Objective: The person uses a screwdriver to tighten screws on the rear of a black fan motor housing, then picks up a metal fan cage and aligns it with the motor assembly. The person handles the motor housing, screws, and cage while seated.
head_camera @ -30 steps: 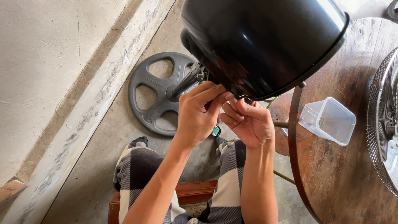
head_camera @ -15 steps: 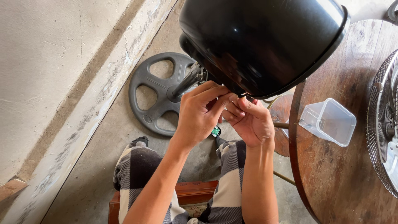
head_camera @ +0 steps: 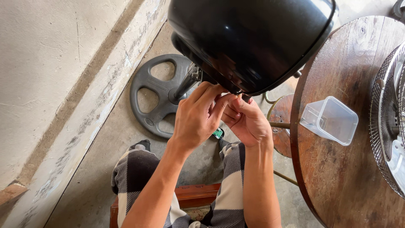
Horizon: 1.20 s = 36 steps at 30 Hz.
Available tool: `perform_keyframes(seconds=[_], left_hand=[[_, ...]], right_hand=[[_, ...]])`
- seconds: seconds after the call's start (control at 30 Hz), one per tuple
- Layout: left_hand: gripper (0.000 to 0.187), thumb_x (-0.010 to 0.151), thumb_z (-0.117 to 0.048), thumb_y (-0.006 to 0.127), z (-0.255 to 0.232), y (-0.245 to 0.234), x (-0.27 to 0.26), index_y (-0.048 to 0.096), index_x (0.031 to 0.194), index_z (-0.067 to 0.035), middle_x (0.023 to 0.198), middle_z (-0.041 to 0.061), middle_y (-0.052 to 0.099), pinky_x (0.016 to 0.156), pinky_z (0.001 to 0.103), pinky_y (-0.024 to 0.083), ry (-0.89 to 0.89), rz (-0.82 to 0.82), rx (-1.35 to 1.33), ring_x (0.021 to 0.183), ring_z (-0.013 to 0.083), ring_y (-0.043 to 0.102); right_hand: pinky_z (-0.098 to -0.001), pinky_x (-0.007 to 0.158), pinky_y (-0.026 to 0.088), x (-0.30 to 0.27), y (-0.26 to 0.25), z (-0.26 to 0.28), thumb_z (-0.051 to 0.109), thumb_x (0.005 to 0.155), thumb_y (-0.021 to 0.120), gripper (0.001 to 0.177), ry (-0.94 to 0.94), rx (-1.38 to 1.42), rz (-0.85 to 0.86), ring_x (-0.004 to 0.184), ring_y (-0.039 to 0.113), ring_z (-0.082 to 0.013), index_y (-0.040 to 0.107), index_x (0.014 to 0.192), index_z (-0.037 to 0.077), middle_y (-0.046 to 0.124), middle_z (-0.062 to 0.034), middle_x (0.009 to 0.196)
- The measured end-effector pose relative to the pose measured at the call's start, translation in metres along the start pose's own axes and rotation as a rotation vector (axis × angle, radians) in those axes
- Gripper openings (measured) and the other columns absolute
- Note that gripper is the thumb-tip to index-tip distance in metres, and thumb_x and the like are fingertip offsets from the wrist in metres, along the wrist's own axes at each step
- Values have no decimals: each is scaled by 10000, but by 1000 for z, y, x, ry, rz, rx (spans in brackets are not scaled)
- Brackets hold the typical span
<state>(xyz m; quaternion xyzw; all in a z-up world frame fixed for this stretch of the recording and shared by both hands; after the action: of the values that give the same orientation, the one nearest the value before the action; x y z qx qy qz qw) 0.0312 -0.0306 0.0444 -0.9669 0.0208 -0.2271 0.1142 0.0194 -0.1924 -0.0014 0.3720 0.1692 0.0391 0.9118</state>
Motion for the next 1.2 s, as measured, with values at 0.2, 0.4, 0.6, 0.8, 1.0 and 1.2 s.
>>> perform_keyframes(seconds=[0.2,0.4,0.6,0.8,1.0,1.2], left_hand=[[131,1000,-155,724,0,-2,-1,719,1108,-81,971,27,669,517,253,491,21,-26,29,584,101,599],[152,1014,-179,723,2,2,0,701,1095,-52,954,21,672,485,236,470,39,-20,24,555,74,569],[152,1011,-186,723,3,3,-1,706,1094,-60,871,9,639,478,234,469,19,-21,51,554,72,558],[164,1017,-182,723,0,2,-1,701,1123,-59,886,3,645,500,227,465,46,-29,49,573,69,544],[165,1007,-171,730,2,4,-1,707,1124,-57,939,12,672,485,229,451,73,-31,45,568,66,535],[154,1007,-161,728,3,4,-1,707,1118,-57,942,14,672,477,222,449,36,-18,34,560,58,533]], right_hand=[[-248,587,299,-5,9,3,180,1050,698,273,-7,-65,31,669,352,-83,513,863,106,376,44,755],[-255,503,284,-30,7,25,306,1020,611,270,-94,-557,-349,572,344,-83,634,1001,38,391,35,689],[-225,521,271,-60,15,43,393,1082,469,411,-188,-847,-371,597,334,-36,650,1121,26,426,64,707],[-240,483,243,-80,24,50,318,961,670,307,-198,-1384,-478,536,396,-41,780,1108,73,577,46,640],[-212,544,377,-83,33,53,271,960,737,297,-418,-1466,-503,648,522,-48,768,1139,36,680,5,792],[-215,549,414,-80,39,53,284,946,750,309,-461,-1504,-466,653,561,-47,765,1136,41,705,-20,817]])
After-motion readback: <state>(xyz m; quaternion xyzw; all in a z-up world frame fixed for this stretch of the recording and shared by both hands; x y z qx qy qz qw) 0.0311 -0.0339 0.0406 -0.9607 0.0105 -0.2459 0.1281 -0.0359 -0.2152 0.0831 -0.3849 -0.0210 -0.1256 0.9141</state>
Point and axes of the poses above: each hand's wrist, its own x-axis towards the middle knuckle, its own y-axis out of the palm, z = x × y, the point moved 4 cm from there along x, towards the middle knuckle
